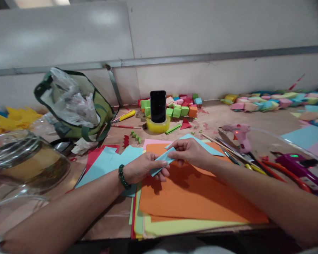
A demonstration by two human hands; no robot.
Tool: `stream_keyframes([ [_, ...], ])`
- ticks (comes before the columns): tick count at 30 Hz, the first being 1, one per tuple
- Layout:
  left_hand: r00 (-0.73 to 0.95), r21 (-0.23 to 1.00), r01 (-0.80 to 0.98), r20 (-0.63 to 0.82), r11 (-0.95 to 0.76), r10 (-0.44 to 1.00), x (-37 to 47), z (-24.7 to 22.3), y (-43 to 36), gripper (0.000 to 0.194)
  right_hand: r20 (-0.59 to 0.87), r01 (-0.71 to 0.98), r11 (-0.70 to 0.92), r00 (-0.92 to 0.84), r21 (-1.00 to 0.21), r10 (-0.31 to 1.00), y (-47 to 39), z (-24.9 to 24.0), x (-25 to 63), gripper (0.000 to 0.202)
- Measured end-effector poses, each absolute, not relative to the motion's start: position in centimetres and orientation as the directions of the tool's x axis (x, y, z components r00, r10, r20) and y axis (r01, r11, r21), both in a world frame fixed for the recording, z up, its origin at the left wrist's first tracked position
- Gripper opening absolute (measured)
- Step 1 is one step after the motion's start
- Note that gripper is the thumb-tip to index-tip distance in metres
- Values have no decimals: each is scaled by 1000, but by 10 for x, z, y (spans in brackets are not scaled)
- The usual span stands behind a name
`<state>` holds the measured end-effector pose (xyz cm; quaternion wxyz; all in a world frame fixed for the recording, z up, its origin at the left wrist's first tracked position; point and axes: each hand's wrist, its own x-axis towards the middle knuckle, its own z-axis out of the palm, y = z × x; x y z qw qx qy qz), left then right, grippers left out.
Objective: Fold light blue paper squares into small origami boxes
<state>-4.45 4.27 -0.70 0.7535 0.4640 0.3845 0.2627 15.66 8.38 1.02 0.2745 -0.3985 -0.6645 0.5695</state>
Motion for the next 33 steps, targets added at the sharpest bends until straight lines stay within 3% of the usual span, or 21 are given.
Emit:
stream_keyframes([
  [3, 571, 930, 81, -337, 357, 748, -46, -3, 42, 37, -113, 285, 45, -514, -958, 850, 85, 14, 159, 40],
  [6, 439, 924, 378, -236, 60, 867, -48, 1, 42, 42, -118, 381, 94, -497, -920, 860, 86, 15, 161, 38],
  [9, 352, 656, 692, 57, -301, 934, -50, 0, 42, 48, -188, 494, 73, -458, -866, 869, 88, 10, 162, 35],
  [11, 429, 498, 741, 164, -450, 888, -52, -1, 42, 50, -205, 546, 90, -455, -833, 866, 89, 6, 162, 31],
  [15, 655, 391, 622, 214, -678, 724, -53, -5, 44, 38, -141, 616, 225, -487, -755, 862, 88, 0, 162, 25],
  [19, 762, 370, 519, 209, -771, 613, -54, -8, 45, 30, -159, 691, 258, -478, -676, 864, 87, 2, 161, 29],
  [26, 776, 286, 532, 213, -797, 594, -56, -8, 46, 28, -151, 768, 368, -509, -524, 848, 89, 11, 163, 35],
  [33, 783, -18, 620, 85, -784, 617, -43, -1, 25, 28, -163, 855, 381, -457, -352, 874, 85, 19, 162, 33],
])
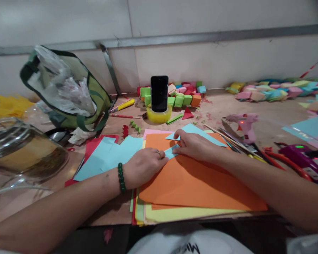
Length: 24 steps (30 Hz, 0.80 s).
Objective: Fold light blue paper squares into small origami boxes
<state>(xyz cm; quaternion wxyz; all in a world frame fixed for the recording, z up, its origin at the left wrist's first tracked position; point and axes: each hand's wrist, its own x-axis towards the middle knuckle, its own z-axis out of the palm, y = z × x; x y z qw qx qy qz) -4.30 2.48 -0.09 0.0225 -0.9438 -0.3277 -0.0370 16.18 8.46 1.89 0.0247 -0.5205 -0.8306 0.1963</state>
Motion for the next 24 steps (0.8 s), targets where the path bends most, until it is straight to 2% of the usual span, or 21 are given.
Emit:
stream_keyframes([
  [3, 728, -97, 683, -2, -724, 686, -35, 3, 11, 27, -127, 835, 455, -510, -308, 850, 82, 20, 161, 13],
  [5, 731, -91, 679, -8, -728, 683, -33, 4, 6, 23, -137, 805, 503, -563, -315, 815, 83, 20, 161, 10],
  [7, 749, -62, 661, 1, -748, 662, -34, 3, 4, 23, -192, 797, 516, -585, -313, 788, 88, 22, 158, 13],
  [11, 740, -43, 672, 6, -739, 673, -37, 1, 4, 34, -364, 834, 502, -551, -227, 751, 103, 29, 142, 45],
  [13, 728, -42, 685, -11, -728, 685, -37, 2, 4, 35, -411, 857, 484, -512, -177, 755, 108, 32, 132, 51],
  [16, 727, -37, 685, -32, -728, 686, -35, 3, 4, 35, -452, 870, 468, -483, -154, 750, 113, 36, 121, 49],
  [24, 732, -41, 681, 10, -731, 681, -36, -5, 4, 26, -513, 881, 404, -471, -244, 717, 126, 36, 142, 39],
])
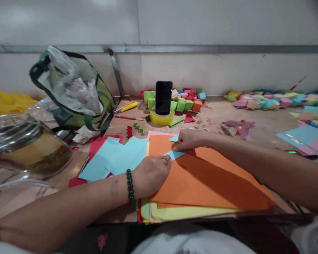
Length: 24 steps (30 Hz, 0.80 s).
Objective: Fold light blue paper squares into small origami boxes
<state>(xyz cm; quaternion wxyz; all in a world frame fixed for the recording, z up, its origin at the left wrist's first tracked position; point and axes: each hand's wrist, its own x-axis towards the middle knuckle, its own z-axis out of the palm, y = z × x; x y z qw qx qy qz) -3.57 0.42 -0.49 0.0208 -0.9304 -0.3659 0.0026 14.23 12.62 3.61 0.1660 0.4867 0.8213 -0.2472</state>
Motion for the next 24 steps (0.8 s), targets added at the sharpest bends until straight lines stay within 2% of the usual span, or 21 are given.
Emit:
stream_keyframes([
  [5, 714, -47, 700, 13, -713, 700, -36, 1, 3, 21, -521, 888, 372, -460, -269, 719, 130, 32, 159, 39],
  [11, 683, -54, 729, -1, -682, 731, -37, 13, 1, 21, -360, 905, 414, -421, -100, 833, 115, 41, 141, 31],
  [13, 690, -62, 721, -21, -690, 724, -36, 13, 1, 23, -363, 892, 427, -451, -148, 816, 108, 43, 130, 30],
  [18, 675, -62, 734, -41, -677, 736, -36, 9, 1, 24, -523, 854, 326, -510, -407, 683, 104, 35, 116, 33],
  [24, 677, -121, 732, 17, -671, 736, -37, 2, -1, 28, -539, 861, 232, -472, -453, 698, 112, 28, 137, 29],
])
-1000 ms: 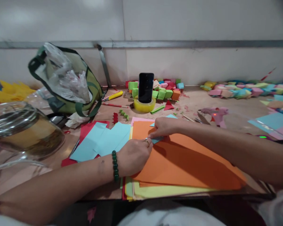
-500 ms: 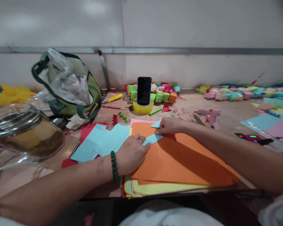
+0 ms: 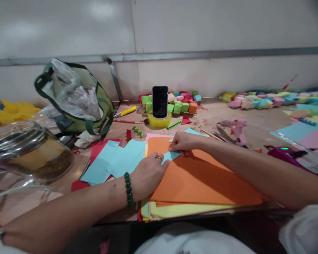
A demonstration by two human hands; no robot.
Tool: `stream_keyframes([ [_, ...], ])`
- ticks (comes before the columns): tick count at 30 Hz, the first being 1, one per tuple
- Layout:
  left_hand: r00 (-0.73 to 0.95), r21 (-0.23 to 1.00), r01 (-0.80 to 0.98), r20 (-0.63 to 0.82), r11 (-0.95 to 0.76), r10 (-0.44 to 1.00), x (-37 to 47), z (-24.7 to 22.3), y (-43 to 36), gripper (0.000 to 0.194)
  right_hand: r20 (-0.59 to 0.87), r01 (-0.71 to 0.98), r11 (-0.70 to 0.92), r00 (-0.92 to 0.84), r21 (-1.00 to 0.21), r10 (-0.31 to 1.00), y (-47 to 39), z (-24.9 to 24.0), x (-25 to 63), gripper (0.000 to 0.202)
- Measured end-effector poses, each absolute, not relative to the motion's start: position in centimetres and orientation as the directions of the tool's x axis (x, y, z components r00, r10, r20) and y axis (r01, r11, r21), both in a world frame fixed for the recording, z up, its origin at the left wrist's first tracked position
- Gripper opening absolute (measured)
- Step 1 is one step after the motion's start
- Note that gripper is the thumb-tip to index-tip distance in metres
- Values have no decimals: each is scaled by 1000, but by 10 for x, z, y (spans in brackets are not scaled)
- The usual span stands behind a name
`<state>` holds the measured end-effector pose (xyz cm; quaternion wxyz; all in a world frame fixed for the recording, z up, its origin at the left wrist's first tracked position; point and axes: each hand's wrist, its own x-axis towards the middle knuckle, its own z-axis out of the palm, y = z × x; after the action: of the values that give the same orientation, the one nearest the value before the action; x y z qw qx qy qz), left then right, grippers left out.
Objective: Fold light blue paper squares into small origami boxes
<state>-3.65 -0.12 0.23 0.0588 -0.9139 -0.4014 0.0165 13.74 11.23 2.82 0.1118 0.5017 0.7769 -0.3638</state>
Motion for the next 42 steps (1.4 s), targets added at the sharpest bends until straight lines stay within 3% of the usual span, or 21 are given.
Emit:
stream_keyframes([
  [8, 622, -187, 770, 7, -610, 783, -32, 0, -7, 27, -340, 872, 436, -489, -225, 803, 107, 36, 129, 26],
  [13, 607, -170, 781, -23, -601, 794, -32, 1, -8, 14, -444, 822, 458, -568, -338, 693, 95, 35, 104, 32],
  [16, 610, -182, 778, -10, -601, 792, -32, 0, -7, 20, -502, 825, 411, -563, -387, 657, 99, 34, 107, 27],
  [20, 609, -204, 773, -21, -600, 793, -32, -2, -7, 34, -503, 854, 350, -513, -386, 696, 115, 31, 131, 24],
  [28, 627, -210, 758, -27, -617, 779, -32, -1, -7, 34, -390, 874, 356, -470, -329, 792, 120, 35, 149, 31],
  [35, 627, -202, 759, -28, -619, 778, -31, -1, -7, 32, -473, 789, 390, -602, -475, 643, 106, 27, 117, 34],
  [42, 611, -175, 773, -49, -609, 790, -31, 5, -9, 33, -500, 841, 307, -519, -446, 693, 125, 25, 145, 30],
])
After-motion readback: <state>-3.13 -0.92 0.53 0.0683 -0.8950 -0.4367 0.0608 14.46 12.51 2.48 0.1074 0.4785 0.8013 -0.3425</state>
